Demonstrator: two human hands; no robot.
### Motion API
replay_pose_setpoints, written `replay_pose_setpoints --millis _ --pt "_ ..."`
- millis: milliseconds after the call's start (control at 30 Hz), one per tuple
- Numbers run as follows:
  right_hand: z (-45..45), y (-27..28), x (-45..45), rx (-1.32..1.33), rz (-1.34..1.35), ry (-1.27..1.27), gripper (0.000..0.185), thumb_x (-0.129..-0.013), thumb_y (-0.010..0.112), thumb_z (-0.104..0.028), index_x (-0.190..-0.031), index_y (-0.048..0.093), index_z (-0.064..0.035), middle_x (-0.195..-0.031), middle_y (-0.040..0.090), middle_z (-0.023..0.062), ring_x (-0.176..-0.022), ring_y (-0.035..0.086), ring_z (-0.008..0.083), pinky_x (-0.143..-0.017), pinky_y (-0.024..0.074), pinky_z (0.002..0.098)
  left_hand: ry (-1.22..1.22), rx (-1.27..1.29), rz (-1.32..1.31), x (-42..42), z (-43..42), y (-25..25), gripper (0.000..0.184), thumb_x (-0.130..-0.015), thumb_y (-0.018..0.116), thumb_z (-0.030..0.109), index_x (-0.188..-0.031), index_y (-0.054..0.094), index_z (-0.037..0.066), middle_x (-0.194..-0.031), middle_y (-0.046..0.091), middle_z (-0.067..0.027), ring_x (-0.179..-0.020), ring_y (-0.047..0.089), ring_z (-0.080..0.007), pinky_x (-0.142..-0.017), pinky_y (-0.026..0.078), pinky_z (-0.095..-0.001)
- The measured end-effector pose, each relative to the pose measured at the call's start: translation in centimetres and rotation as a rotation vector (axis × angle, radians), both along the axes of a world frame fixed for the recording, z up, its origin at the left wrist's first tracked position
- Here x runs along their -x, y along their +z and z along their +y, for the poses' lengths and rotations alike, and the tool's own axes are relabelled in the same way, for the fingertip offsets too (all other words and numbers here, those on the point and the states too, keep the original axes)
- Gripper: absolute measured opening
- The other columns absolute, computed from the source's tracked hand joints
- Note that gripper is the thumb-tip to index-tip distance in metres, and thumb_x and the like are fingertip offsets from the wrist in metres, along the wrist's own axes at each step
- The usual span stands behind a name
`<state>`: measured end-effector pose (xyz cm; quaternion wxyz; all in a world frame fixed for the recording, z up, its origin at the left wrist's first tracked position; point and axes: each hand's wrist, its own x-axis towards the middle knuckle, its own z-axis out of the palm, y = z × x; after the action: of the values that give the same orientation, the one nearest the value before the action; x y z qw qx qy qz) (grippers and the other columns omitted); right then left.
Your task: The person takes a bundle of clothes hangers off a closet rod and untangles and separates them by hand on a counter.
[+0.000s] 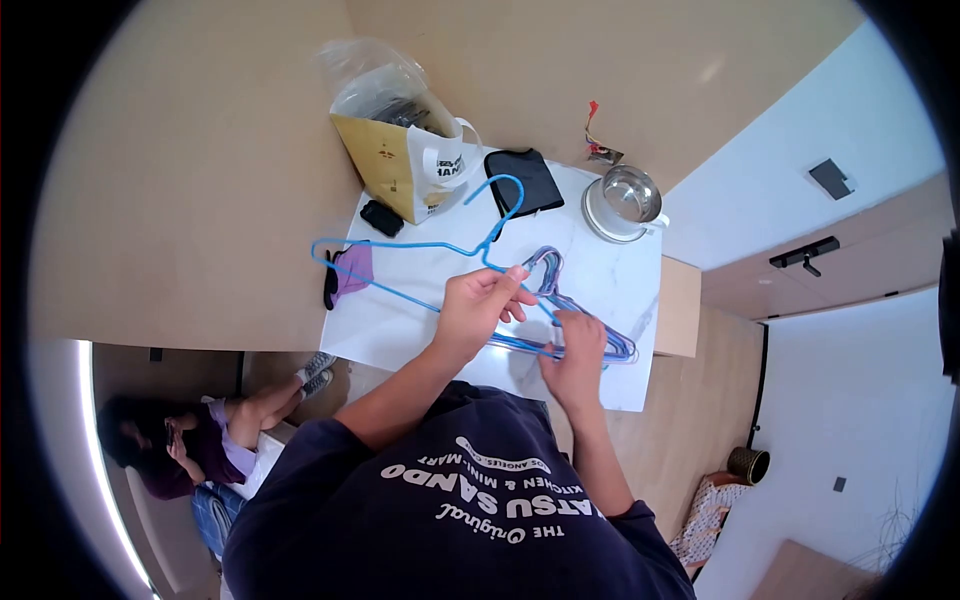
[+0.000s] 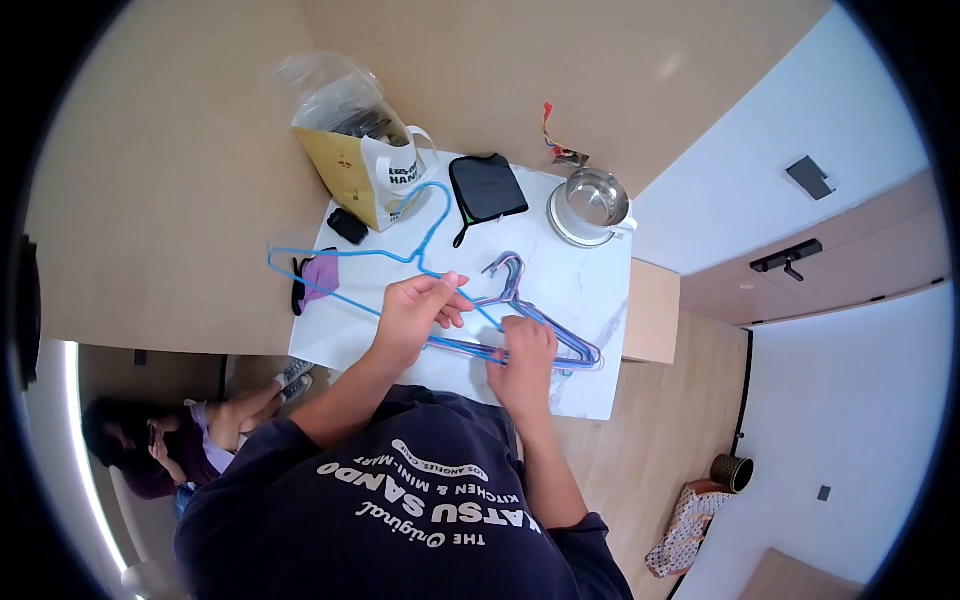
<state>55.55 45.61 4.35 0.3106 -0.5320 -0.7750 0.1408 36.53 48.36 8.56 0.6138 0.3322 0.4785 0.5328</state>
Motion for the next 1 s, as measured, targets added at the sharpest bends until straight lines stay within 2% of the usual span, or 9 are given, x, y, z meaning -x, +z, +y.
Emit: replay_pose_setpoints --millis 100,200,333,433,533,733,800,900,1000 --pt "1.8 -1.4 -3.8 0.111 0.053 0.055 0.044 -0.062 0.065 0.006 -0.104 0.057 -0.0051 -0.098 0.061 0.0134 -0.096 0.056 0.0409 -0.085 0.0466 0.0487 -0.145 -0.044 0.156 0.7 0.0 -2.4 0.035 -0.099 0.068 0.017 -0.124 0.062 -0.006 -0.093 0.074 -0.0089 -0.075 0.065 -0.0089 -0.066 0.05 -0.0225" --pt "2.6 -2.6 -8.9 0.24 -0.019 0.066 0.038 -0.061 0.063 0.007 -0.097 0.058 -0.0056 -0.098 0.063 0.0132 -0.096 0.057 0.0405 -0.083 0.0471 0.0487 -0.156 -0.086 0.301 1.9 -0.7 -3.6 0.027 -0.097 0.069 0.011 -0.12 0.065 -0.003 -0.092 0.074 -0.0078 -0.078 0.065 -0.0077 -0.07 0.051 -0.0237" --pt "2.8 -5.9 -14.9 0.31 -0.228 0.003 0.035 -0.06 0.061 0.009 -0.09 0.058 -0.0075 -0.098 0.064 0.0122 -0.097 0.057 0.0402 -0.083 0.0471 0.0479 0.02 -0.374 0.888 3.9 -0.4 -6.6 0.027 -0.087 0.076 0.007 -0.112 0.068 -0.001 -0.091 0.072 -0.0094 -0.081 0.068 -0.0187 -0.075 0.054 -0.0294" --pt "2.6 -7.4 -16.7 0.359 -0.271 -0.046 0.036 -0.06 0.062 0.008 -0.09 0.06 -0.0107 -0.099 0.066 0.0104 -0.102 0.057 0.0395 -0.089 0.0462 0.0482 -0.061 -0.364 1.13 5.2 -0.1 -10.7 0.042 -0.081 0.081 0.019 -0.116 0.068 0.0 -0.114 0.067 -0.0151 -0.105 0.063 -0.0309 -0.09 0.052 -0.0381" --pt "3.2 -10.1 -17.0 0.328 -0.412 -0.09 0.037 -0.062 0.068 0.003 -0.095 0.062 -0.0118 -0.106 0.066 0.0085 -0.108 0.057 0.0382 -0.095 0.0444 0.05 -0.148 -0.372 1.233 5.3 -0.3 -15.5 0.048 -0.08 0.082 0.025 -0.118 0.068 0.001 -0.123 0.062 -0.0164 -0.115 0.059 -0.0344 -0.096 0.049 -0.0418" --pt "2.9 -11.3 -12.2 0.485 -0.476 -0.301 0.087 -0.066 0.081 -0.01 -0.145 0.045 -0.014 -0.151 0.042 0.0206 -0.14 0.039 0.0414 -0.114 0.0342 0.0542 -0.168 -0.364 1.233 4.6 -0.7 -22.2 0.041 -0.079 0.08 0.018 -0.115 0.069 0.002 -0.121 0.061 -0.0146 -0.113 0.057 -0.0351 -0.093 0.048 -0.0441" --pt "3.1 -12.1 -10.1 0.38 -0.148 -0.171 0.1 -0.066 0.082 -0.013 -0.153 0.033 -0.0068 -0.154 0.035 0.0264 -0.144 0.032 0.0449 -0.118 0.0299 0.0524 -0.155 -0.386 1.241 4.7 -1.0 -22.5 0.039 -0.078 0.079 0.015 -0.114 0.069 0.003 -0.119 0.061 -0.0138 -0.111 0.057 -0.0345 -0.091 0.049 -0.0441" --pt "3.1 -10.0 -1.9 0.6 0.75 -0.187 0.067 -0.088 0.071 -0.011 -0.149 0.042 -0.0089 -0.147 0.047 0.0139 -0.135 0.046 0.0263 -0.111 0.04 0.0417 -0.138 -0.387 1.266 4.3 -0.9 -22.2 0.037 -0.078 0.077 0.013 -0.113 0.069 0.004 -0.115 0.061 -0.0126 -0.11 0.057 -0.0334 -0.089 0.049 -0.0438" --pt "4.2 -5.8 3.7 0.969 1.605 -0.102 0.035 -0.098 0.062 -0.018 -0.13 0.054 -0.0058 -0.135 0.059 0.0121 -0.122 0.056 0.025 -0.103 0.0469 0.0436 -0.131 -0.372 1.291 3.9 -0.7 -22.5 0.036 -0.078 0.076 0.012 -0.113 0.069 0.005 -0.114 0.061 -0.0118 -0.11 0.057 -0.0327 -0.089 0.049 -0.0439"
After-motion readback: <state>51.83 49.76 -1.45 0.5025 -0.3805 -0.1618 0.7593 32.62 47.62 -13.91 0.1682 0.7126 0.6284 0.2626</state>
